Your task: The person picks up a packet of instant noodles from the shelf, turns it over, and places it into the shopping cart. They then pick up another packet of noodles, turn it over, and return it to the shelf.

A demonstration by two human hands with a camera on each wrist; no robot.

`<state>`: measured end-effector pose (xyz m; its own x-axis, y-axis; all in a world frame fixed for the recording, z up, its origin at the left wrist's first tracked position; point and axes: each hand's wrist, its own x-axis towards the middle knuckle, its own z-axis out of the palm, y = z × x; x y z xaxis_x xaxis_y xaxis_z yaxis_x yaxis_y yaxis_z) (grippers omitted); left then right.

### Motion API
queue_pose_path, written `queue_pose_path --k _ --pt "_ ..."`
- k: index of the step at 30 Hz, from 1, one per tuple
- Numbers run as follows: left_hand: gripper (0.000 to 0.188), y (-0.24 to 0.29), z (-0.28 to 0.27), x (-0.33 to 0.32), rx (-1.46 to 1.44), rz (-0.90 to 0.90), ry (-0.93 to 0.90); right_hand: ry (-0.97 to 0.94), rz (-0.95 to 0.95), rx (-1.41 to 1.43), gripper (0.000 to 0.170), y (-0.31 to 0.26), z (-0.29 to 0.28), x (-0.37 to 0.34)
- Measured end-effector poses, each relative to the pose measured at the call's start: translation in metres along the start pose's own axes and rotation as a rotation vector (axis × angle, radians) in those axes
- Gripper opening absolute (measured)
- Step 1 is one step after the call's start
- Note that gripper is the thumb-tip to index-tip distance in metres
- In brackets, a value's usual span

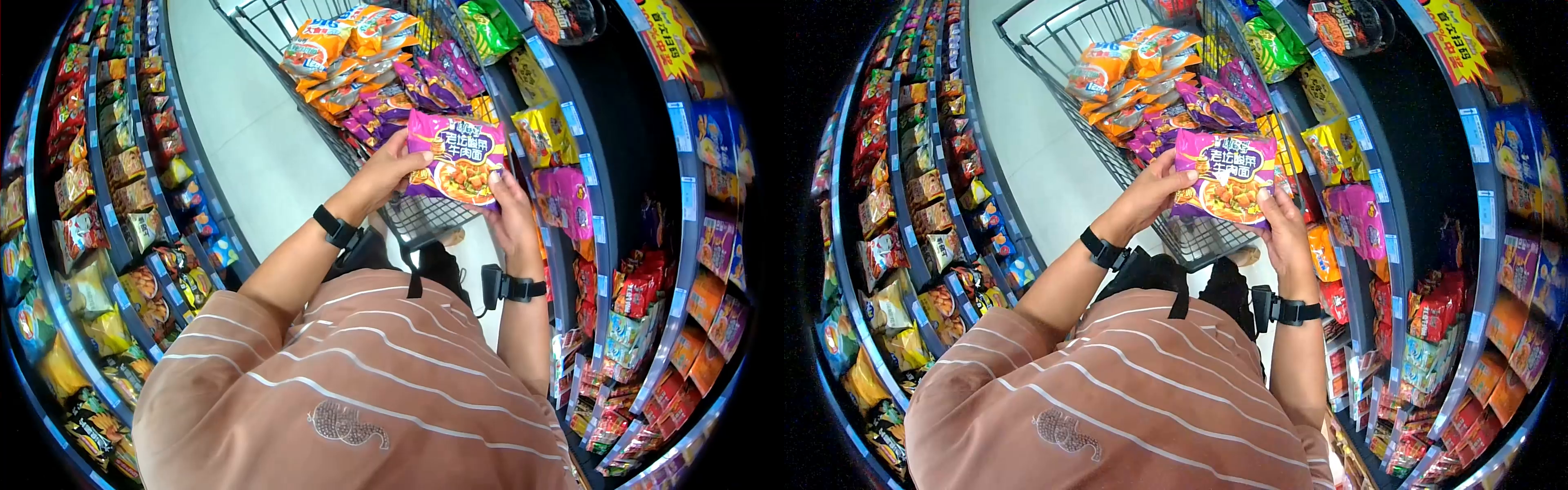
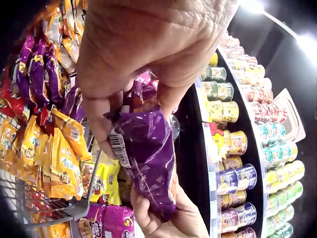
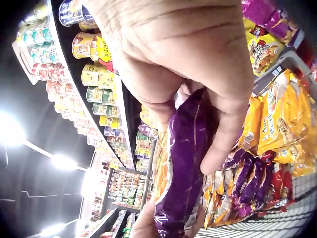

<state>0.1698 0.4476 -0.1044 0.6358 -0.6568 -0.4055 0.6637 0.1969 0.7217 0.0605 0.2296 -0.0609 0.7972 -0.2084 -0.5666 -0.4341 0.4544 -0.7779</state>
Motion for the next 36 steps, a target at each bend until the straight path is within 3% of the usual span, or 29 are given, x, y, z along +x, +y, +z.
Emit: queue_pose_path --k 8,22,36 --pt "0.062 0.009 0.019 0.001 -0.066 0.058 -0.087 0.054 -0.073 -0.043 0.046 -0.006 -0.007 -0.014" --pt "0.058 0.003 0.029 -0.001 0.051 0.023 -0.112 0.094 -0.132 0.065 0.049 -0.005 -0.022 -0.022" --pt "0.052 0.0 0.039 -0.002 -0.011 0.05 -0.125 0.124 -0.153 0.074 0.05 -0.006 -0.026 -0.03"
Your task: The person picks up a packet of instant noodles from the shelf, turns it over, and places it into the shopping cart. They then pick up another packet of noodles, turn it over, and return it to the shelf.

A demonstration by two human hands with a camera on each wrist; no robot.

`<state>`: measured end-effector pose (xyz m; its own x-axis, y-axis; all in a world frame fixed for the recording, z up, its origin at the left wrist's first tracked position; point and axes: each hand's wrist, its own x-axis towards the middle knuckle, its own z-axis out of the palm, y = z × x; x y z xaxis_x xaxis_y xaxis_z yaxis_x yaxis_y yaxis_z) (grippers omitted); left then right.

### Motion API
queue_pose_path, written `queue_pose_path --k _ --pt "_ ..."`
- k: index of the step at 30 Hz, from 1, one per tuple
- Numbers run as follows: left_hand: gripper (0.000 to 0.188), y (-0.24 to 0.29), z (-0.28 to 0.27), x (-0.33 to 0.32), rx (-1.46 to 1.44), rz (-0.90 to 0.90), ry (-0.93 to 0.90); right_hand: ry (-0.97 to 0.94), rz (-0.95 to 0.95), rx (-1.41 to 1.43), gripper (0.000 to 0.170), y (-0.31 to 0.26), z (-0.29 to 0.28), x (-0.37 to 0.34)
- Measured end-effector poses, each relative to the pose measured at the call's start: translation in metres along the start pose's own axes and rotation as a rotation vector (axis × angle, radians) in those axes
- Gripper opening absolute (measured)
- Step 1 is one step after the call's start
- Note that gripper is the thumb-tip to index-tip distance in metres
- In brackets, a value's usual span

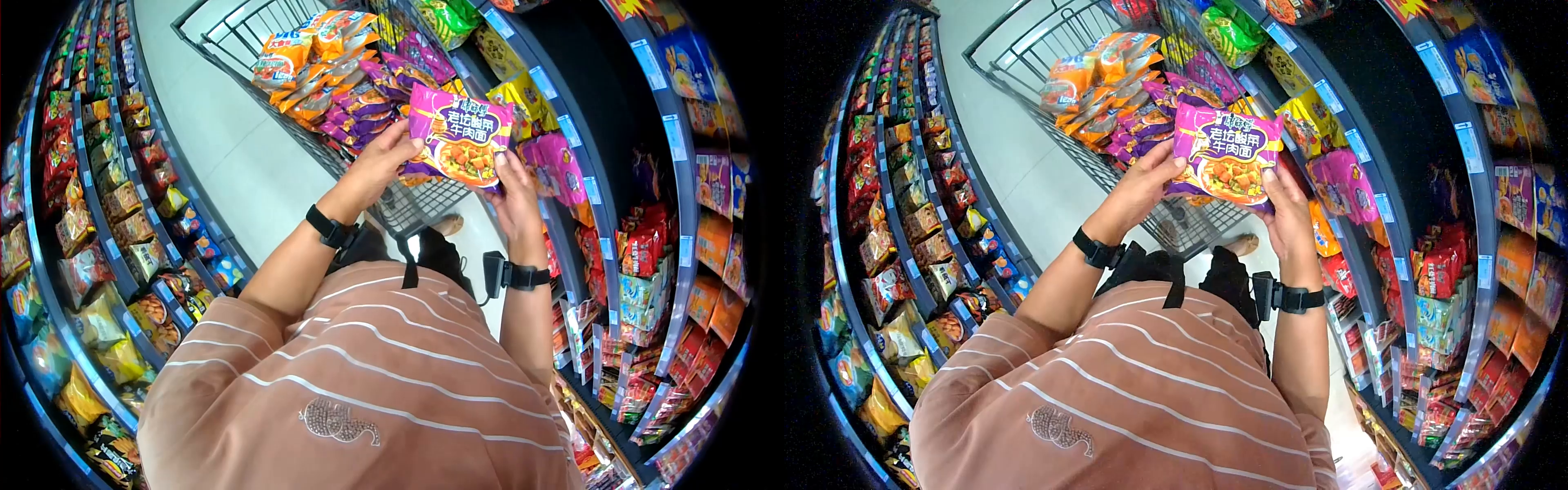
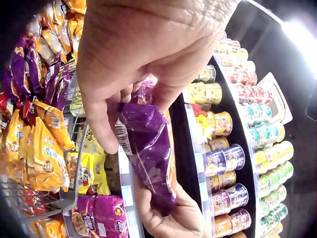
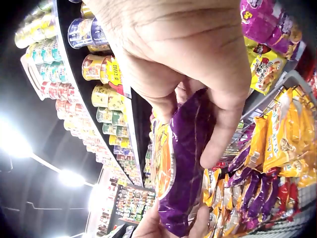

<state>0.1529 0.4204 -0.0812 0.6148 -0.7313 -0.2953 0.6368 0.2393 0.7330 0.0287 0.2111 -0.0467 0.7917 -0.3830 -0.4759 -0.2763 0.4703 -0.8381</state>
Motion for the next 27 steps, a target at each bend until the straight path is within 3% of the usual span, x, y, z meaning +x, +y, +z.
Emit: queue_pose_path --k 4,19,24,27 --pt "0.054 0.005 0.008 -0.001 0.049 0.058 0.036 -0.027 -0.007 -0.01 0.049 -0.012 0.008 -0.006" --pt "0.071 0.015 0.02 -0.004 0.125 0.01 0.129 -0.059 -0.026 -0.005 0.046 -0.019 0.005 -0.011" --pt "0.057 0.022 0.021 -0.004 0.148 -0.101 0.067 -0.077 -0.011 -0.024 0.051 -0.021 -0.002 -0.011" --pt "0.051 0.023 0.022 -0.002 0.188 -0.172 0.038 0.025 -0.061 -0.049 0.055 -0.023 0.006 -0.014"
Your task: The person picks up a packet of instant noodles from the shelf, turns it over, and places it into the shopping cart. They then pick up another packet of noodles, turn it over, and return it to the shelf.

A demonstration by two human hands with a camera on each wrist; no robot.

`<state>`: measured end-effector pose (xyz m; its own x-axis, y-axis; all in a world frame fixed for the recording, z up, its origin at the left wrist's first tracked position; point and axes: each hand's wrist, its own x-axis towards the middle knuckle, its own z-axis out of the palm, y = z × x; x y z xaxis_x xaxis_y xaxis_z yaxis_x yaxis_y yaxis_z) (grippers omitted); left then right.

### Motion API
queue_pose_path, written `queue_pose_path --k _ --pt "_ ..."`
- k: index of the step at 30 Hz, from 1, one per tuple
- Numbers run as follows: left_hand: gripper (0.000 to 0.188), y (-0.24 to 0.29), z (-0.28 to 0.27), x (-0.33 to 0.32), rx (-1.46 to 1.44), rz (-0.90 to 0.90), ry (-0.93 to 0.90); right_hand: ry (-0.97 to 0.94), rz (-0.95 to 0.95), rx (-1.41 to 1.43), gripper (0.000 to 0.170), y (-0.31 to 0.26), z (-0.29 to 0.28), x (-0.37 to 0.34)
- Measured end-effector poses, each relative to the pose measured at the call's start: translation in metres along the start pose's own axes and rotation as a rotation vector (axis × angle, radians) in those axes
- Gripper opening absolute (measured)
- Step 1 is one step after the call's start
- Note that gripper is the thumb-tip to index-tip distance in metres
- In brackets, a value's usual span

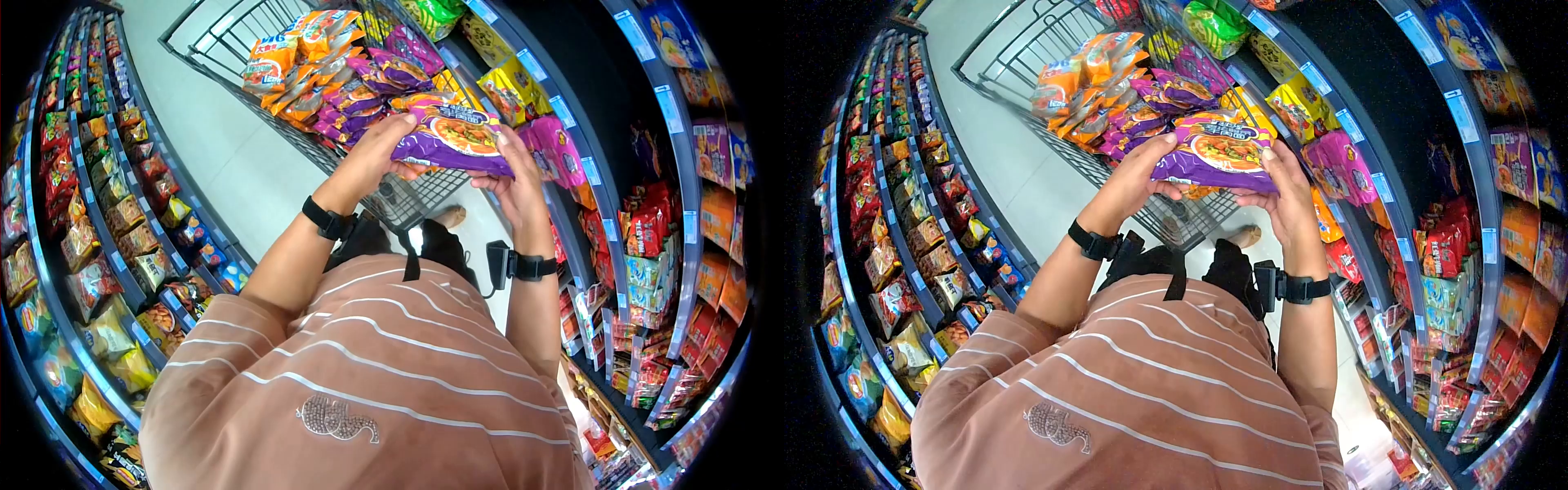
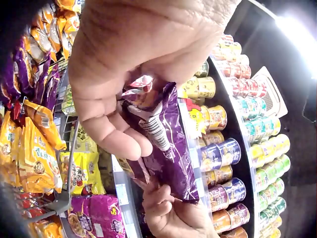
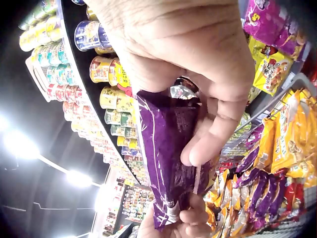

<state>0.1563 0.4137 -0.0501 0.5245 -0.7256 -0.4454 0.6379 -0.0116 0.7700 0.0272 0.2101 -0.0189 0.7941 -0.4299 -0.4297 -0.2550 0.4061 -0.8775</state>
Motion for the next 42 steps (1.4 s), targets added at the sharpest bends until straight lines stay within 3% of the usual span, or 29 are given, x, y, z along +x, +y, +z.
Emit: queue_pose_path --k 7,10,13,18,21,27,28,29,31,32,35,37,42 --pt "0.052 0.0 0.001 0.005 0.009 -0.129 -0.026 -0.042 0.046 0.003 0.062 -0.001 -0.015 0.01" --pt "0.056 0.0 0.001 0.003 0.007 -0.102 -0.079 -0.053 0.06 -0.029 0.065 -0.008 -0.012 0.01" --pt "0.058 -0.007 -0.003 0.011 -0.057 -0.057 -0.096 -0.014 -0.128 -0.175 0.069 -0.015 0.01 -0.004" --pt "0.057 -0.014 -0.007 0.018 -0.163 0.107 -0.103 -0.153 -0.18 -0.236 0.086 -0.014 0.024 -0.008" --pt "0.056 -0.015 -0.009 0.018 -0.148 0.112 -0.059 -0.205 -0.223 -0.245 0.086 -0.014 0.028 -0.009" --pt "0.058 -0.014 -0.007 0.013 -0.34 0.013 -0.151 -0.348 -0.164 -0.317 0.077 -0.023 0.05 -0.022" --pt "0.054 -0.016 -0.001 0.013 -0.451 0.074 -0.167 -0.39 -0.202 -0.33 0.076 -0.019 0.057 -0.023" --pt "0.048 -0.016 0.004 0.011 -0.288 0.177 -0.141 -0.431 -0.241 -0.342 0.075 -0.017 0.062 -0.023" --pt "0.05 -0.034 -0.017 0.024 -0.536 0.077 -0.426 -0.439 -0.239 -0.275 0.066 -0.016 0.07 -0.028" --pt "0.047 -0.045 -0.028 0.031 -0.688 0.149 -0.579 -0.437 -0.21 -0.249 0.064 -0.02 0.073 -0.031" --pt "0.044 -0.046 -0.035 0.025 -0.934 -0.002 -0.459 -0.336 -0.154 -0.248 0.043 -0.015 0.066 -0.025" --pt "0.049 -0.03 -0.03 0.016 -0.959 -0.004 -0.462 -0.23 -0.139 -0.298 0.035 -0.01 0.055 -0.015" --pt "0.057 -0.02 -0.021 0.016 -0.902 0.024 -0.339 -0.164 -0.073 -0.325 0.029 0.003 0.046 -0.001"
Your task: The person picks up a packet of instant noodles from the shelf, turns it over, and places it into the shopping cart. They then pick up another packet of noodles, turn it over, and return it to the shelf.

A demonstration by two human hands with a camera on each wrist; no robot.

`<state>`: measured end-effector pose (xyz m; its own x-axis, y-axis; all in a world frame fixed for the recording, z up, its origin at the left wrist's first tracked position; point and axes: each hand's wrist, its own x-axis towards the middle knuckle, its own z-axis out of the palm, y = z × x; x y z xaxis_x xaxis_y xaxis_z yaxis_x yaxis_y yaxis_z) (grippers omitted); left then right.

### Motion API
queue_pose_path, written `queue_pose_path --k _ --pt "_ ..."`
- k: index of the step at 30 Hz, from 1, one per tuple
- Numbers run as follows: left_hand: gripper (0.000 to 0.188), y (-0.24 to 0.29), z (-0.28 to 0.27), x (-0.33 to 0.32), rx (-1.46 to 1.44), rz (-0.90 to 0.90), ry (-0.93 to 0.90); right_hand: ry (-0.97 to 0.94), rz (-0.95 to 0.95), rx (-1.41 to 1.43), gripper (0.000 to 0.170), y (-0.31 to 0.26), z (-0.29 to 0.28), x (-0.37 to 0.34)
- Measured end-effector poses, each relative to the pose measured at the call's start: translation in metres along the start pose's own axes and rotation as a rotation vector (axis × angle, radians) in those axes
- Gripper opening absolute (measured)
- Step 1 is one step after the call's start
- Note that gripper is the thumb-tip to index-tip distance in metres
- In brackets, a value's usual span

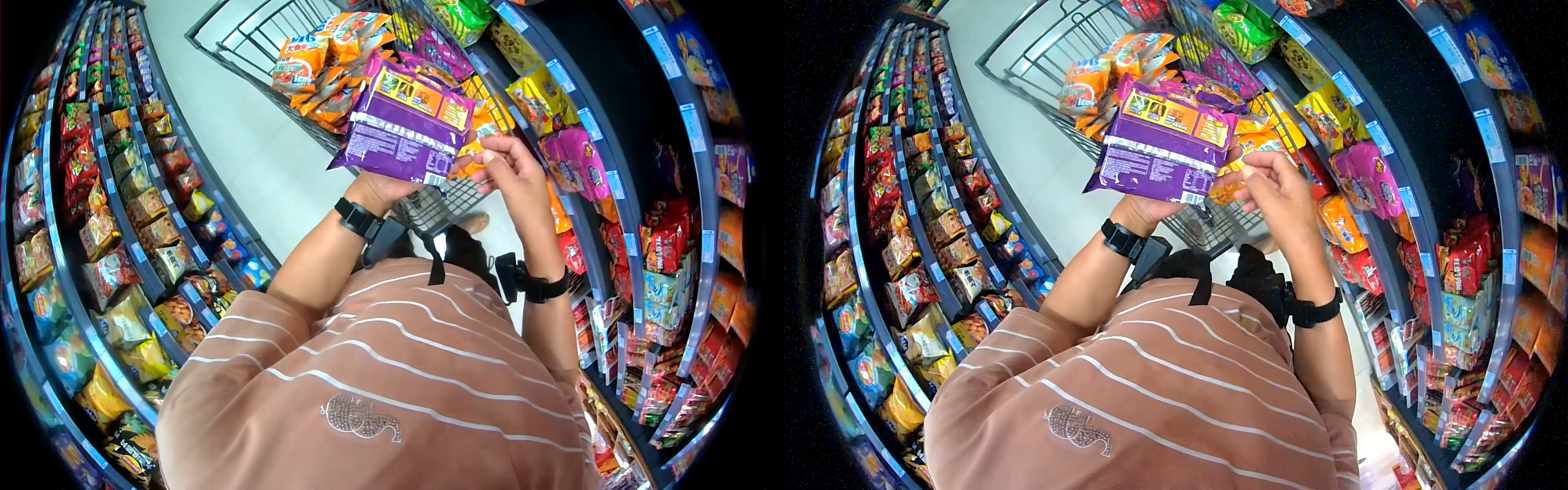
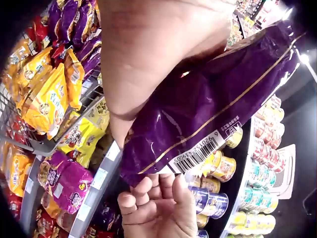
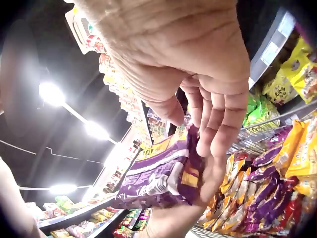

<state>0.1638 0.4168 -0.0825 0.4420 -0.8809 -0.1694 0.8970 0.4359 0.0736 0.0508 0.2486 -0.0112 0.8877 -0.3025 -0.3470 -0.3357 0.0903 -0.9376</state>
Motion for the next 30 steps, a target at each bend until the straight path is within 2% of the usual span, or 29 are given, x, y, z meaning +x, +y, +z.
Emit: queue_pose_path --k 5,6,9,16,17,19,20,26,30 --pt "0.06 0.0 -0.002 -0.002 0.115 0.017 -0.051 -0.1 0.075 0.047 0.034 0.006 0.011 0.005" --pt "0.062 -0.002 0.002 -0.003 0.244 0.068 -0.028 -0.121 0.09 0.065 0.036 0.004 0.014 0.006" --pt "0.051 -0.002 0.002 -0.002 0.192 0.038 0.009 -0.18 0.184 0.144 0.037 0.008 0.016 0.009" --pt "0.038 0.003 -0.019 -0.009 0.01 0.079 0.05 -0.214 0.17 0.383 0.034 0.016 0.014 0.009" --pt "0.038 0.004 -0.022 -0.01 0.068 0.111 0.028 -0.202 0.166 0.399 0.032 0.015 0.012 0.009" --pt "0.037 0.006 -0.024 -0.011 0.183 0.173 -0.015 -0.169 0.151 0.416 0.029 0.014 0.008 0.008" --pt "0.037 0.01 -0.025 -0.009 0.217 0.159 0.039 -0.15 0.14 0.416 0.028 0.012 0.005 0.008" --pt "0.043 0.005 -0.002 -0.011 0.047 0.1 0.163 -0.122 0.114 0.394 0.029 0.01 -0.004 0.002" --pt "0.049 0.006 -0.005 -0.009 -0.043 0.084 0.162 -0.129 0.102 0.375 0.035 0.005 0.0 -0.003"
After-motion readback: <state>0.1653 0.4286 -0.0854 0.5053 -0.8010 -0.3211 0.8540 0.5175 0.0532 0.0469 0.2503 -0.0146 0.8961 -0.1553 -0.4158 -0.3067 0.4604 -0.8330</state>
